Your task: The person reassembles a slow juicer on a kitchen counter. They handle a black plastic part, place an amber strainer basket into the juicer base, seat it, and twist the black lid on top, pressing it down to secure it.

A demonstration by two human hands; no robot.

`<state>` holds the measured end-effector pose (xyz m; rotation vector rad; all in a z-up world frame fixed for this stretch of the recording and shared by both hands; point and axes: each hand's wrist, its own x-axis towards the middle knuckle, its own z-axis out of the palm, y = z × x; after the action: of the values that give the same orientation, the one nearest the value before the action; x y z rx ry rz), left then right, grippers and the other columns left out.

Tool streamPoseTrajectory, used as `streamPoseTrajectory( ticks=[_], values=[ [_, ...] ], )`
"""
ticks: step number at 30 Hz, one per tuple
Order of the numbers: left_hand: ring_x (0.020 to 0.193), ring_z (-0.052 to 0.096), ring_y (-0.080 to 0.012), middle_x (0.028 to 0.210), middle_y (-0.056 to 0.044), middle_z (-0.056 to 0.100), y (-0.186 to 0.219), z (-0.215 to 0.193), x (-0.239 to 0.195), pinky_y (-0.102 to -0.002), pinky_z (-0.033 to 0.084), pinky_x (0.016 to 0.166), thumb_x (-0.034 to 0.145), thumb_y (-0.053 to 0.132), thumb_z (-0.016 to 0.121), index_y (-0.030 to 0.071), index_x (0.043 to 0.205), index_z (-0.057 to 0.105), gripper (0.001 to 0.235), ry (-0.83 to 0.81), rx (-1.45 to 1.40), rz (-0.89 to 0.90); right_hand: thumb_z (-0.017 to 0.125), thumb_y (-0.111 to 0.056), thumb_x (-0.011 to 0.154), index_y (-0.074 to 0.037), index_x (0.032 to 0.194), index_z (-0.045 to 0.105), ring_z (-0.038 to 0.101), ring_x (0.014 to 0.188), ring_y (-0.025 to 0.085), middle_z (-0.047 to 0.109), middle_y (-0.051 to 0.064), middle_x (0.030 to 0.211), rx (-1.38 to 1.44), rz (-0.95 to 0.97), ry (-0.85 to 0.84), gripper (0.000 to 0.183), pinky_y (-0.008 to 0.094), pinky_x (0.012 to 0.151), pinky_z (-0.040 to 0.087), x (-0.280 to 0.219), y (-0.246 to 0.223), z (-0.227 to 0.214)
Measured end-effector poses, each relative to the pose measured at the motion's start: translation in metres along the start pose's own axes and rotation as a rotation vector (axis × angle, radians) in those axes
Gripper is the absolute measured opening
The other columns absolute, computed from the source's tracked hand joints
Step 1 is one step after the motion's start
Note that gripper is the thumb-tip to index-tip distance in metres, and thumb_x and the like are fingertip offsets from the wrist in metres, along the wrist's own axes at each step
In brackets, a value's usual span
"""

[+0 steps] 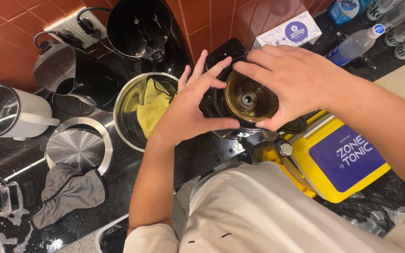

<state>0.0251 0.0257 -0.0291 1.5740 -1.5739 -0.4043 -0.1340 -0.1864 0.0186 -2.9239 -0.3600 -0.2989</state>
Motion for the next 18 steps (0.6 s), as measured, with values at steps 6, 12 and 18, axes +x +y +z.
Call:
streamPoseTrajectory(
  ticks=[6, 12, 18],
  values=[
    [0.165, 0.022, -0.0376, 0.162, -0.001, 0.052, -0.004, 0.008, -0.005, -0.065, 0.004, 0.131, 0.086, 0.033, 0.091, 0.011, 0.114, 0.057, 0.050, 0.043, 0.082, -0.046, 0.084, -0.058, 0.047, 0.001, 0.138, 0.050, 0.052, 0.120, 0.038, 0.052, 0.021, 0.135, 0.023, -0.050, -0.034, 0.114, 0.051, 0.098, 0.040, -0.002, 0.012, 0.016],
    [0.162, 0.022, -0.0389, 0.162, -0.004, 0.048, 0.016, 0.009, -0.003, -0.064, 0.008, 0.127, 0.087, 0.032, 0.086, 0.009, 0.120, 0.057, 0.050, 0.067, 0.057, -0.120, 0.077, -0.069, 0.061, 0.000, 0.143, 0.047, 0.043, 0.138, 0.034, 0.046, 0.019, 0.147, 0.009, -0.022, -0.006, 0.111, 0.063, 0.116, 0.021, -0.007, 0.010, 0.023],
    [0.161, 0.026, -0.0380, 0.164, -0.009, 0.044, 0.021, 0.017, -0.005, -0.060, 0.016, 0.128, 0.086, 0.033, 0.088, 0.008, 0.115, 0.059, 0.048, 0.147, 0.096, -0.139, 0.076, -0.064, 0.065, -0.002, 0.143, 0.047, 0.041, 0.140, 0.036, 0.045, 0.020, 0.147, 0.098, 0.041, 0.027, 0.104, 0.059, 0.113, 0.024, -0.007, 0.003, 0.023]
  ],
)
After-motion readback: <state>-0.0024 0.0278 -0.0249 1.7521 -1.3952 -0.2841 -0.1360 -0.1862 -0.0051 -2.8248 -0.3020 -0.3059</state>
